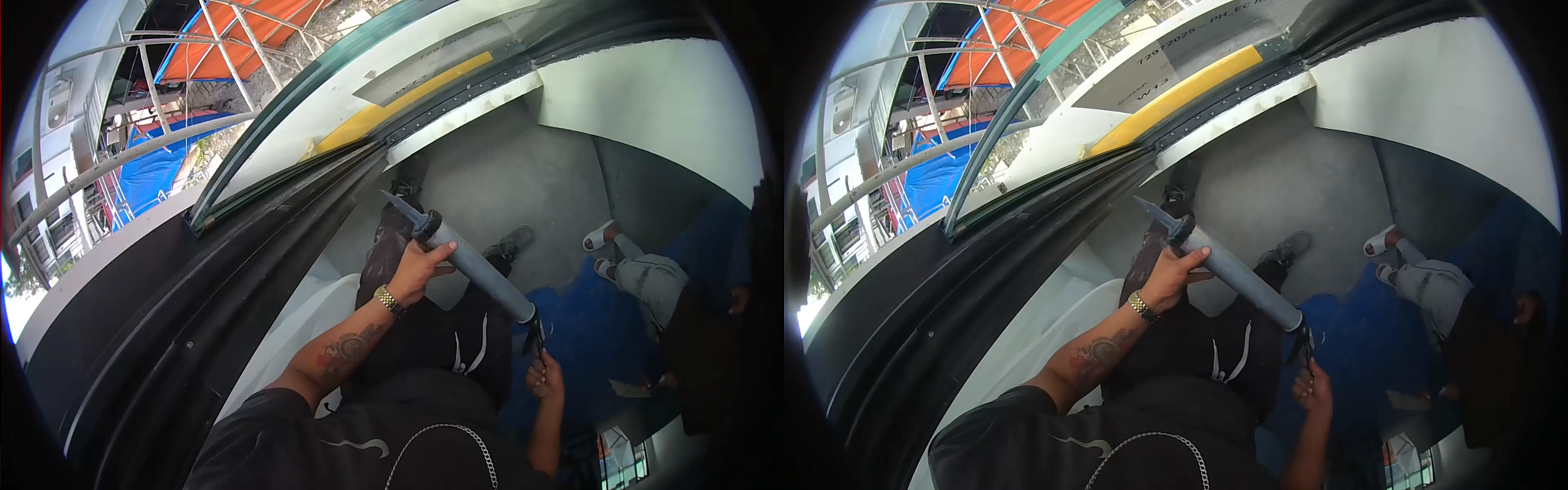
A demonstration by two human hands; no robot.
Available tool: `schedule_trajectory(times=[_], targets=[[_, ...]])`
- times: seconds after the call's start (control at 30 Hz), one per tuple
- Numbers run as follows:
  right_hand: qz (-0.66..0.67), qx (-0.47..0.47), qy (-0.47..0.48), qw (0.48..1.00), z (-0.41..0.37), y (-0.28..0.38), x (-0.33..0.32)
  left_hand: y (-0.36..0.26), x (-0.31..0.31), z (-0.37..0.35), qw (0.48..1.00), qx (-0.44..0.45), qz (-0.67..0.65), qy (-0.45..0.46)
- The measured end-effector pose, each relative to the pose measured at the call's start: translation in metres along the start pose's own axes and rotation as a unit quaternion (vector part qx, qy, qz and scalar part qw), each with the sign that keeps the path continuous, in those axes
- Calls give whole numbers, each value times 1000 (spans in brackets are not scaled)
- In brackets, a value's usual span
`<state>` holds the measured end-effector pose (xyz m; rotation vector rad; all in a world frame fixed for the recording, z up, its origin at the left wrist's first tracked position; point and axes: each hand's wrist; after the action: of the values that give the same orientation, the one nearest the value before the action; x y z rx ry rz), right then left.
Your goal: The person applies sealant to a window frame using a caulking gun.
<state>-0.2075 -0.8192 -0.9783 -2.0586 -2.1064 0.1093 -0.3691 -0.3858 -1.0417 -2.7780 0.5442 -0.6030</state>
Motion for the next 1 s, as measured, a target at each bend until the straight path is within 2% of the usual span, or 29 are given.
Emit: schedule_trajectory(times=[0.03, 0.17, 0.2, 0.23, 0.33, 0.4, 0.43, 0.47, 0.53, 0.57, 0.67, 0.8, 0.87, 0.9, 0.97, 1.0], targets=[[-11, -5, 1, 1000, 1, 7, 10, 0, 6, 17, 998, 40, -55, 3], [-30, -71, 4, 997, 17, 35, 55, -3, 19, 79, 996, 73, -55, 16], [-32, -99, -7, 995, 20, 45, 66, -6, 21, 93, 995, 73, -70, -14], [-37, -101, -5, 994, 23, 59, 77, -10, 20, 104, 993, 74, -84, -46], [-102, -107, -3, 989, 37, 88, 101, -17, 10, 130, 989, 96, -105, -48], [-15, -74, 10, 997, 49, 107, 109, -20, 4, 144, 986, 110, -110, -65], [-27, -66, 59, 996, 52, 118, 114, -24, 2, 150, 983, 117, -115, -81], [-29, -65, 62, 996, 57, 122, 120, -27, 2, 156, 983, 121, -116, -82], [-61, -118, 6, 991, 57, 125, 147, -29, 0, 158, 978, 132, -130, -96], [-53, -101, 78, 990, 71, 138, 125, -30, -1, 159, 977, 133, -134, -98], [-72, -110, 65, 989, 66, 140, 145, -34, -1, 157, 974, 148, -139, -103], [-93, -107, 71, 987, 70, 152, 138, -37, 1, 159, 975, 125, -148, -109], [-31, -176, 61, 982, 69, 152, 138, -35, 0, 160, 975, 112, -161, -109], [-34, -179, 60, 981, 65, 149, 149, -39, 1, 155, 973, 118, -163, -114], [-68, -292, -151, 942, 57, 134, 169, -39, 0, 148, 971, 126, -166, -117], [-69, -292, -153, 941, 60, 134, 163, -37, -1, 149, 971, 129, -163, -119]])
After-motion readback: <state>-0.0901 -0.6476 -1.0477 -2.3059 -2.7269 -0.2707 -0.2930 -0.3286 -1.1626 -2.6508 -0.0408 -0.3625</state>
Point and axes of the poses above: each hand's wrist, its own z-axis towards the middle knuckle, its own x-axis out of the palm, y = z × x, and after that the axes turned 5 degrees about y, right-handed
